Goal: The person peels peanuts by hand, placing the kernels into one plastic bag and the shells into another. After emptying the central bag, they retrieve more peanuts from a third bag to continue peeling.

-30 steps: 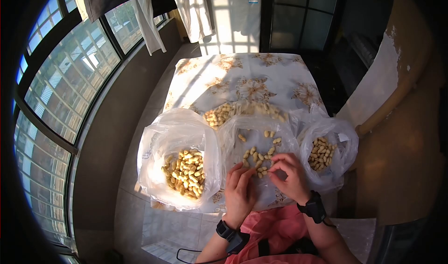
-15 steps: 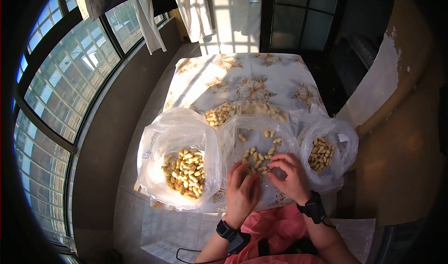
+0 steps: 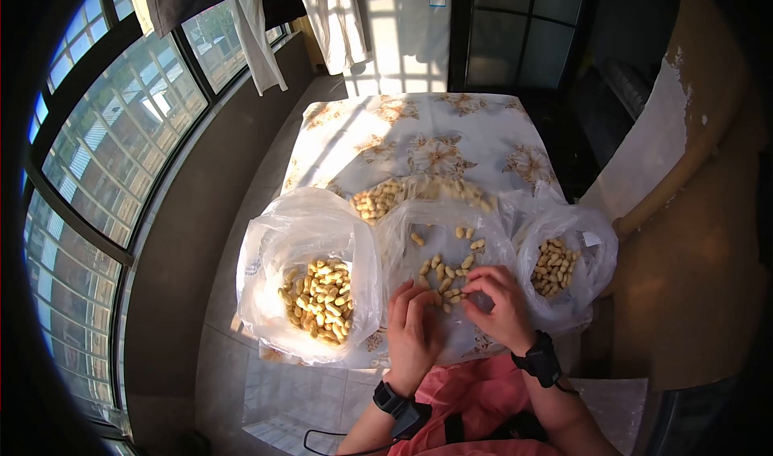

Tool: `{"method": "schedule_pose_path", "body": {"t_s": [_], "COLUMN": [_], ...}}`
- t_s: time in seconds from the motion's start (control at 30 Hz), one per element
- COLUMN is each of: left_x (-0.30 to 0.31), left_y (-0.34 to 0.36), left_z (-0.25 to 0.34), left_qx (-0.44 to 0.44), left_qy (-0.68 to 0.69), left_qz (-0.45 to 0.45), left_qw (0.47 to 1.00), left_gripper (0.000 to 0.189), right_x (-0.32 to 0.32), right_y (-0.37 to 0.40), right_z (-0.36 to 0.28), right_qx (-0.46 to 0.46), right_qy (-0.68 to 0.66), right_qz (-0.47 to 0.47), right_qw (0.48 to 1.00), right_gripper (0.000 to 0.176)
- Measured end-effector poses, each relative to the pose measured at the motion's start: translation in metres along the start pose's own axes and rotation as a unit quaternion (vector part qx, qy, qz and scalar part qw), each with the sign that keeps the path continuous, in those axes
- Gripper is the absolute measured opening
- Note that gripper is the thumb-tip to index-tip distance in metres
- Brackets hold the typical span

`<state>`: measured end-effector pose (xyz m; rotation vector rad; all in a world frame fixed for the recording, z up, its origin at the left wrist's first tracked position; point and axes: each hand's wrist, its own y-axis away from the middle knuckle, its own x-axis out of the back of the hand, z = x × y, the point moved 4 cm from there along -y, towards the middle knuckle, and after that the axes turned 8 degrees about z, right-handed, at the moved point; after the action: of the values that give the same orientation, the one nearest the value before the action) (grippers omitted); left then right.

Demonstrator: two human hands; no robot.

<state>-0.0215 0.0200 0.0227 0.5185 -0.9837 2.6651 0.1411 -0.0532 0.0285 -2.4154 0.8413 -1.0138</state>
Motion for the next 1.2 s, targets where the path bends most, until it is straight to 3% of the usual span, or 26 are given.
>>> {"method": "schedule_pose_path", "body": {"t_s": [0.3,0.77,1.2], "left_x": [-0.001,-0.005,0.0], "left_y": [0.002,0.002,-0.003], "left_z": [-0.001,0.0,0.01], "left_qx": [0.0,-0.013,-0.016], "left_qy": [0.001,-0.012,-0.038], "left_qz": [0.0,0.013,-0.02], "left_qw": [1.0,1.0,0.999], "left_gripper": [0.034,0.02,0.026], "right_x": [0.0,-0.002,-0.001], "right_y": [0.0,0.0,-0.003], "right_z": [0.001,0.0,-0.006], "right_qx": [0.002,0.004,0.043], "right_qy": [-0.008,0.003,-0.014], "right_qz": [0.005,-0.004,-0.051], "right_qw": [1.0,1.0,0.998], "right_gripper": [0.019,0.022,0.014]}}
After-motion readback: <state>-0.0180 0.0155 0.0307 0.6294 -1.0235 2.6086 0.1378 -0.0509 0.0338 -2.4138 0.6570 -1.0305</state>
